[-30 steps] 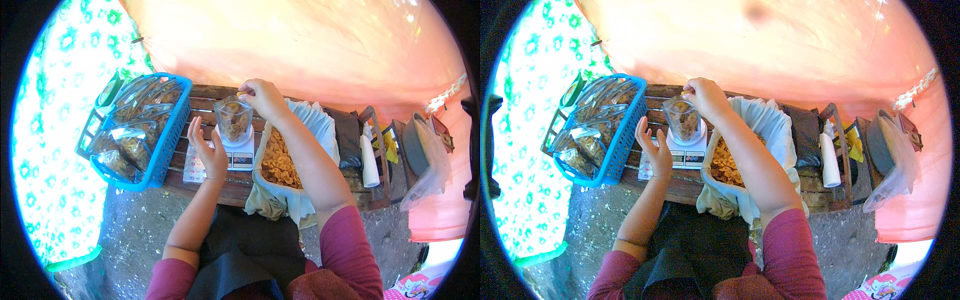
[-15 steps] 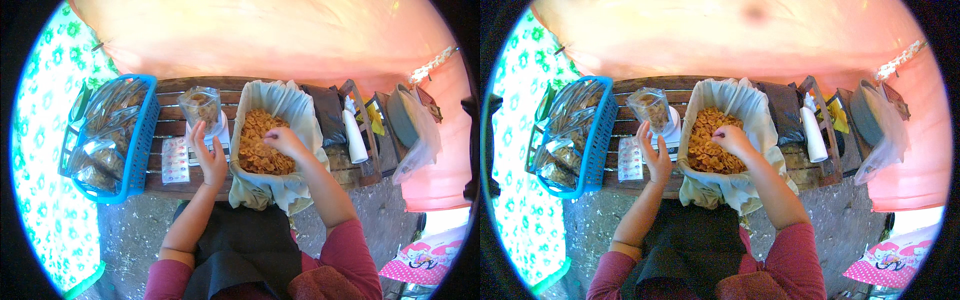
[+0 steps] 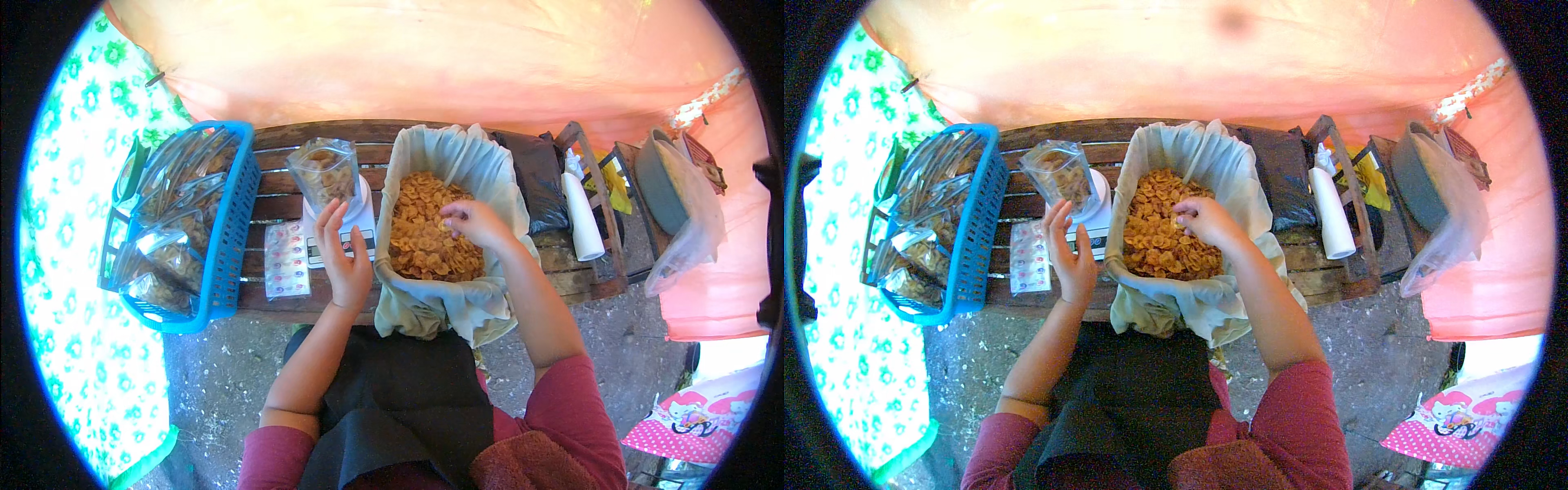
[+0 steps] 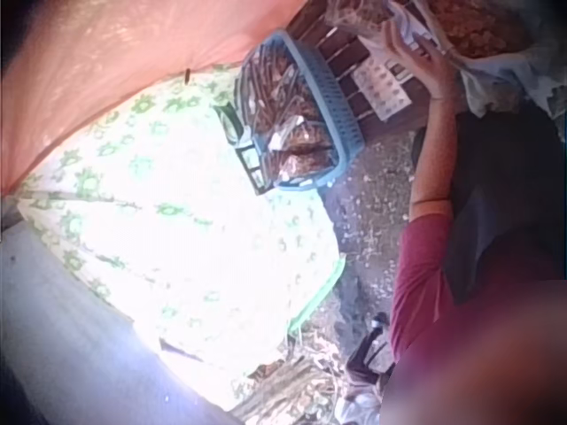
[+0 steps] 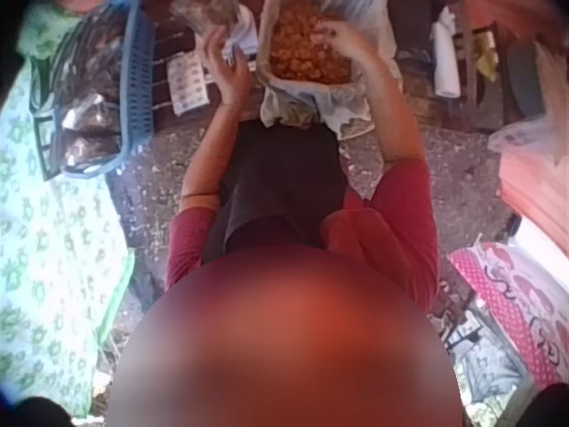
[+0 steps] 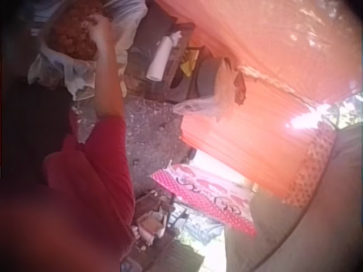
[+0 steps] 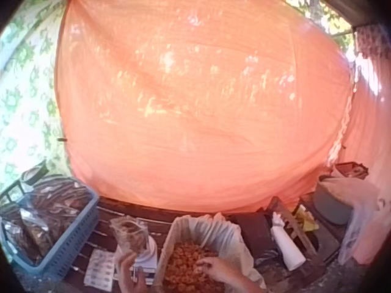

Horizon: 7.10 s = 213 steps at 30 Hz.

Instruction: The person scoops dried banana chips from a cloth-lined container into a clear plastic bag, places the bag on a digital scale, and adds more chips by hand to reach a target weight. The filled bag is then placed into a blue basket with other packaged snacks.

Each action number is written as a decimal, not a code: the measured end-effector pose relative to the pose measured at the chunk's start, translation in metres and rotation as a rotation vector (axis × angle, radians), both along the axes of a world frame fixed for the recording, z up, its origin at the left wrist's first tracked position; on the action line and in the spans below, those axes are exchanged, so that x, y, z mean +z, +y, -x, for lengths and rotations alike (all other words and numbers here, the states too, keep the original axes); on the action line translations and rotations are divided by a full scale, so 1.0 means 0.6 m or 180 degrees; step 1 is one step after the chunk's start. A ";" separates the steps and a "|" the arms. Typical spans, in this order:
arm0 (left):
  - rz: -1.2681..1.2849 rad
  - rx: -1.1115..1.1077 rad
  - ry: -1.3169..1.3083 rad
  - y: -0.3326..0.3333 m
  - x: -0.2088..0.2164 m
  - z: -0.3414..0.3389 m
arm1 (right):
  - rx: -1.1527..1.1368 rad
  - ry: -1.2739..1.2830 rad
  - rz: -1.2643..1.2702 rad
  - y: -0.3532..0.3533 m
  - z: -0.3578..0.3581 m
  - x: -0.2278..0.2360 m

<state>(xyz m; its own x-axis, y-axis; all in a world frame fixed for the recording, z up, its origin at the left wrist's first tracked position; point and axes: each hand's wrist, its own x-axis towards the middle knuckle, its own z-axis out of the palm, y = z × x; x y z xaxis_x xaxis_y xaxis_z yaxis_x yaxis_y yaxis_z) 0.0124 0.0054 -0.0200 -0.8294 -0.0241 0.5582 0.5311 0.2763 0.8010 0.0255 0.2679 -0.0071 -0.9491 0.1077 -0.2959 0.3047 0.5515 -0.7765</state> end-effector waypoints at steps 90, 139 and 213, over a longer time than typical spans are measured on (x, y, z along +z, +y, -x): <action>0.0274 -0.0501 0.0005 0.049 -0.054 -0.027 | 0.0790 0.0630 -0.1406 -0.059 0.000 -0.014; 0.0204 -0.0534 -0.0011 0.047 -0.055 -0.028 | 0.0711 -0.0042 -0.0514 -0.036 0.078 -0.030; -0.0561 0.0508 -0.0128 -0.042 0.009 0.040 | 0.0189 0.1970 -0.0615 -0.135 0.183 0.122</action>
